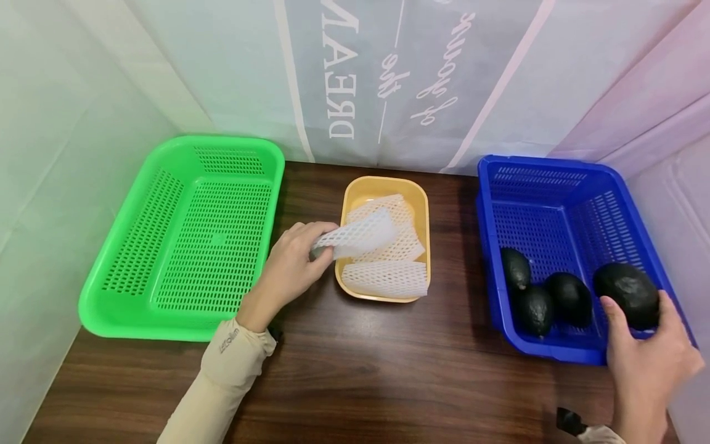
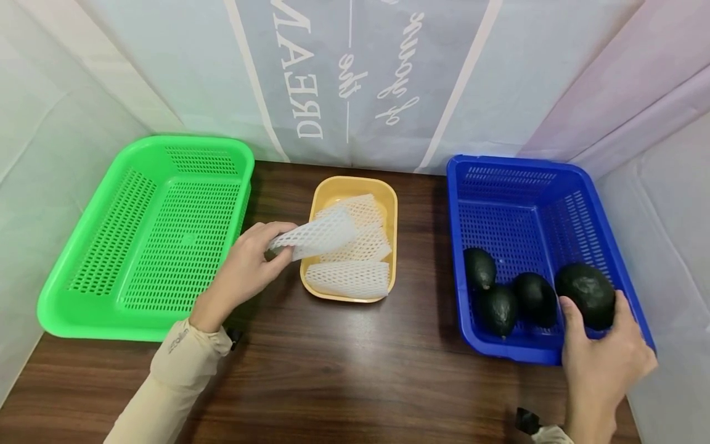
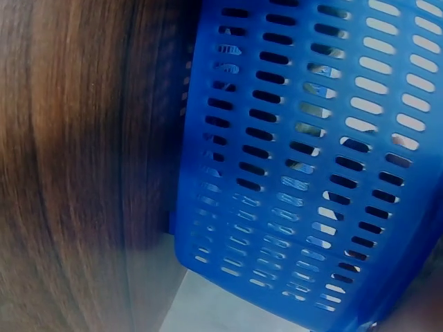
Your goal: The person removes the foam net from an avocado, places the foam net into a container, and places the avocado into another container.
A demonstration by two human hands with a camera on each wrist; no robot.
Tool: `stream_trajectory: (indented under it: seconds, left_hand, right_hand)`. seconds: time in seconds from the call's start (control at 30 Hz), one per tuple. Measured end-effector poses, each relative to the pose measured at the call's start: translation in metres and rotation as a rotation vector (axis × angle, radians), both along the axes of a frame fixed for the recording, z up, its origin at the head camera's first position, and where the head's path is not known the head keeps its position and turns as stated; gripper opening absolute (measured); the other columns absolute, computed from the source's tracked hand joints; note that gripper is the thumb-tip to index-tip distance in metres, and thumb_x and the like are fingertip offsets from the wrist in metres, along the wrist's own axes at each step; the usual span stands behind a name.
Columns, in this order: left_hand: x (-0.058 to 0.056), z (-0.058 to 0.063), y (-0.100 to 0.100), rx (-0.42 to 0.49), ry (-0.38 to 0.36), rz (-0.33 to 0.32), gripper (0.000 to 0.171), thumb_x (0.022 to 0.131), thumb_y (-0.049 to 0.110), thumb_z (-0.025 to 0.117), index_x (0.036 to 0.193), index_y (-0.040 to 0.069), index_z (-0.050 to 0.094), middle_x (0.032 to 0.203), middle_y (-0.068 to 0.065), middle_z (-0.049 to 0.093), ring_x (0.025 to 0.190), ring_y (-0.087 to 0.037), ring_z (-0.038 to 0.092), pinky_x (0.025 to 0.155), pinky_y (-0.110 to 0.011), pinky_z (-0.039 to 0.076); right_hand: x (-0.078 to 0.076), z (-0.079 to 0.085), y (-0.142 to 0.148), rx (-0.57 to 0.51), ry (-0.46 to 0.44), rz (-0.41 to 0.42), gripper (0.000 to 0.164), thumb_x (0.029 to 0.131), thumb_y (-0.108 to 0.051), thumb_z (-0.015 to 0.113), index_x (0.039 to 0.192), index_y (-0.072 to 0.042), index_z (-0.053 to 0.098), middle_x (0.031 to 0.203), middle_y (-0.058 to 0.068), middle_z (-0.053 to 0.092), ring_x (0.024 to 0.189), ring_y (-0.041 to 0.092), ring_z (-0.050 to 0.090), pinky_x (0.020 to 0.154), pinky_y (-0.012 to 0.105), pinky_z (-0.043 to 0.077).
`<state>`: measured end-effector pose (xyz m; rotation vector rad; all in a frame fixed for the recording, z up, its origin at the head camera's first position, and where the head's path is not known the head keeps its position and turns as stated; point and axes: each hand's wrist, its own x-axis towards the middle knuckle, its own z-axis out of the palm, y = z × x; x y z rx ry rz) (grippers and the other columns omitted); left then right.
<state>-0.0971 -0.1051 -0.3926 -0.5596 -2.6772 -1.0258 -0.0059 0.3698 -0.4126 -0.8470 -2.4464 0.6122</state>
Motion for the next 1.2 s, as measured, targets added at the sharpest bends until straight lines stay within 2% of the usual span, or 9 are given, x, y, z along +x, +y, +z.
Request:
stream_trajectory:
  seconds: [0.27,0.57,0.63,0.93,1.2]
  left_hand:
    - [-0.01,-0.002,0.01,-0.002,-0.002,0.001,0.032,0.087,0.01,0.065,0.118,0.009,0.068,0.108,-0.008,0.074,0.082,-0.023,0.058,0.07,-0.036,0.046]
    - [-0.02,-0.004,0.015,-0.01,-0.024,0.028,0.032,0.087,0.01,0.065,0.119,0.009,0.068,0.111,-0.007,0.074,0.083,-0.025,0.059,0.069,-0.037,0.048]
    - [-0.023,-0.006,0.018,-0.011,-0.02,0.029,0.031,0.088,0.011,0.064,0.119,0.009,0.068,0.111,-0.007,0.074,0.083,-0.024,0.06,0.069,-0.037,0.048]
    - [-0.04,-0.011,0.03,-0.06,-0.009,0.009,0.032,0.088,0.011,0.063,0.12,0.01,0.068,0.11,-0.006,0.074,0.082,-0.025,0.061,0.072,-0.038,0.049]
    - [-0.05,-0.017,0.04,-0.106,-0.064,0.001,0.033,0.09,0.012,0.063,0.123,0.012,0.067,0.116,-0.005,0.073,0.087,-0.028,0.062,0.075,-0.041,0.051]
  right_hand:
    - [-0.002,-0.003,0.003,-0.055,-0.095,-0.036,0.074,0.092,-0.053,0.062,0.151,-0.013,0.041,0.15,0.02,0.046,0.139,0.048,0.04,0.116,0.054,0.006]
    - [-0.006,0.003,0.006,-0.097,-0.254,-0.064,0.076,0.095,-0.052,0.055,0.155,-0.013,0.032,0.155,0.018,0.038,0.144,0.046,0.033,0.118,0.054,0.003]
    - [-0.007,0.003,0.007,-0.104,-0.279,-0.072,0.077,0.096,-0.053,0.054,0.156,-0.011,0.03,0.156,0.02,0.036,0.143,0.048,0.032,0.118,0.054,0.002]
    - [-0.012,0.006,0.01,-0.121,-0.504,-0.086,0.09,0.097,-0.062,0.037,0.156,0.001,0.015,0.15,0.039,0.03,0.136,0.058,0.03,0.117,0.055,0.002]
    - [-0.011,0.006,0.014,-0.108,-0.515,-0.073,0.088,0.097,-0.057,0.043,0.152,0.009,0.023,0.148,0.039,0.033,0.136,0.056,0.03,0.116,0.058,0.006]
